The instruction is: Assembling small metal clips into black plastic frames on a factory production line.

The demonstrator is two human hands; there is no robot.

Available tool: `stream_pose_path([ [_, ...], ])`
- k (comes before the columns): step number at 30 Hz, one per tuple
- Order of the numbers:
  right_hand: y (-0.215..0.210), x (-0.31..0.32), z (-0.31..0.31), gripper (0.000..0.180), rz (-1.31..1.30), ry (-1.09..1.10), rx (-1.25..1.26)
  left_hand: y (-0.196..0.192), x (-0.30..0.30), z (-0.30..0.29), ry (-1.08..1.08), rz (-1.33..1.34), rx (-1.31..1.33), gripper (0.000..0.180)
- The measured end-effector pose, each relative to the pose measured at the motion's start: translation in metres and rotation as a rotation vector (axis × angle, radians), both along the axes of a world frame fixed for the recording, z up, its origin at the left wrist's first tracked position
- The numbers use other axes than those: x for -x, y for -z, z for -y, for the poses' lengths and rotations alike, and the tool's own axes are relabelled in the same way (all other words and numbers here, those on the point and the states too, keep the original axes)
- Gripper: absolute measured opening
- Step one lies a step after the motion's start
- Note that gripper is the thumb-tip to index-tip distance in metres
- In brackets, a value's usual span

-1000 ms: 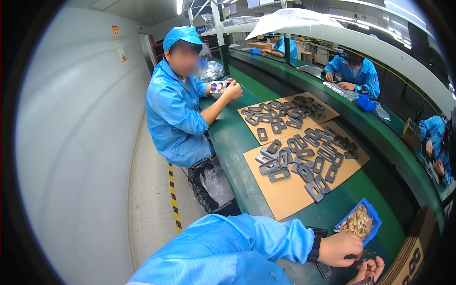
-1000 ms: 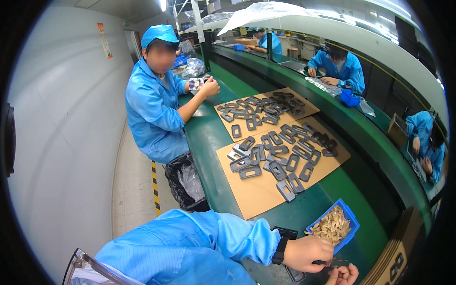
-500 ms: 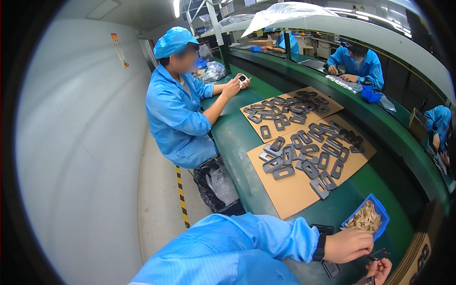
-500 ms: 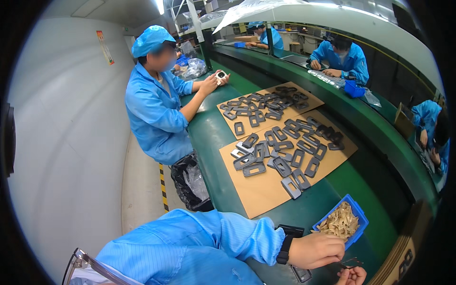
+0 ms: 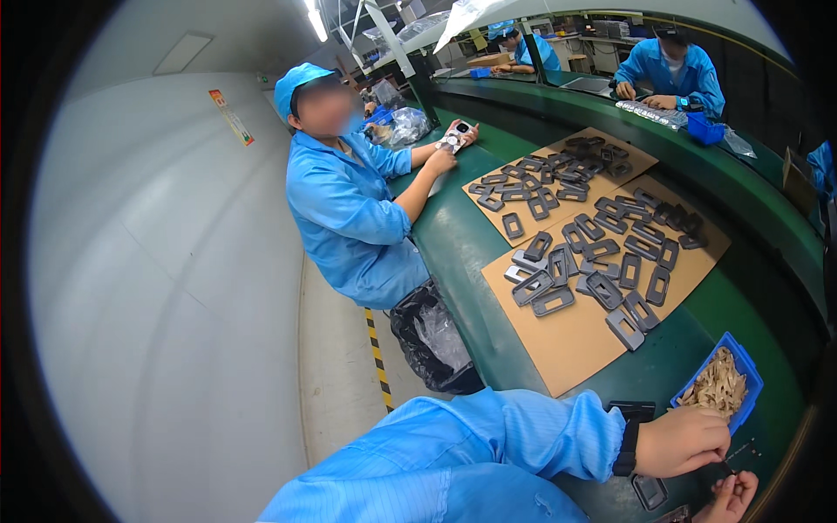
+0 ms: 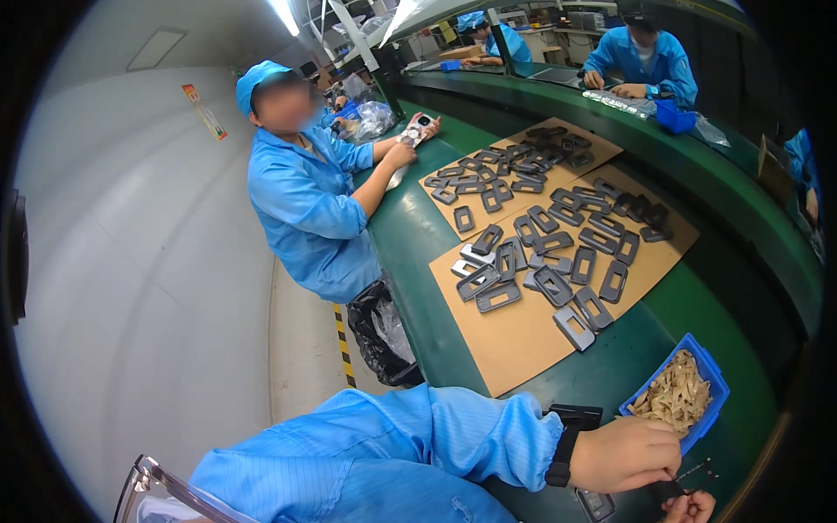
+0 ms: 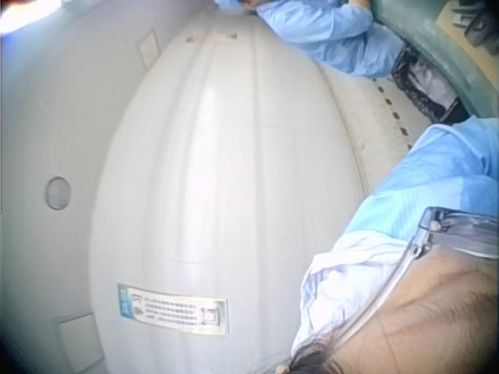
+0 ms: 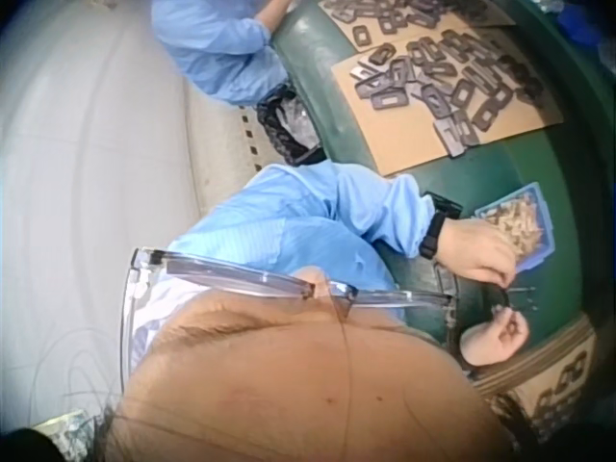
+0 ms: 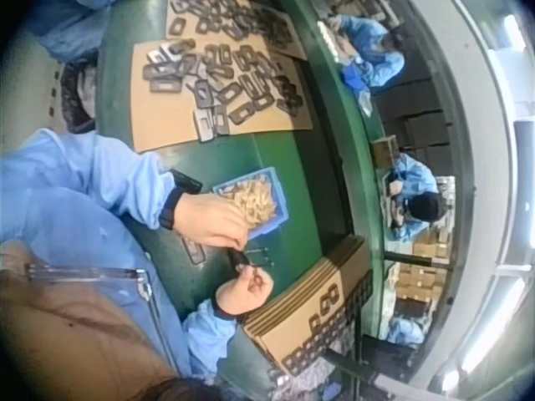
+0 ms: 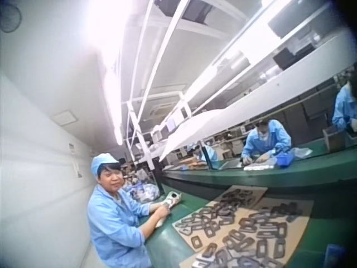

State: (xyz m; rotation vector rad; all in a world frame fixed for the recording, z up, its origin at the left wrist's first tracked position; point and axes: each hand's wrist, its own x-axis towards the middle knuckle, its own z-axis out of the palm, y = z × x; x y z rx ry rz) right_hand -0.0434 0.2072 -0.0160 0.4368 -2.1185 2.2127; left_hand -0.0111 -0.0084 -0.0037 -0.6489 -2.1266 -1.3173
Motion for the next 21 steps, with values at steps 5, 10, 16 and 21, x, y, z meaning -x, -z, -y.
stream_pose_path([
  [5, -0.0001, -0.0044, -0.0025, 0.015, -0.004, -0.040, 0.066, 0.0009, 0.0010, -0.0009, -0.004, 0.012, -0.003, 0.011],
  [10, -0.0019, -0.0062, -0.0029, 0.015, -0.027, -0.028, 0.044, 0.0030, 0.0051, -0.0010, 0.004, -0.004, 0.019, 0.011],
  [16, -0.0026, -0.0080, -0.0031, 0.016, -0.032, -0.043, 0.065, 0.0018, 0.0047, -0.0009, 0.026, 0.047, 0.001, 0.013],
  [21, -0.0024, -0.0092, -0.0026, 0.015, -0.026, -0.064, 0.081, 0.0050, 0.0060, -0.0033, 0.017, 0.057, 0.002, 0.014],
])
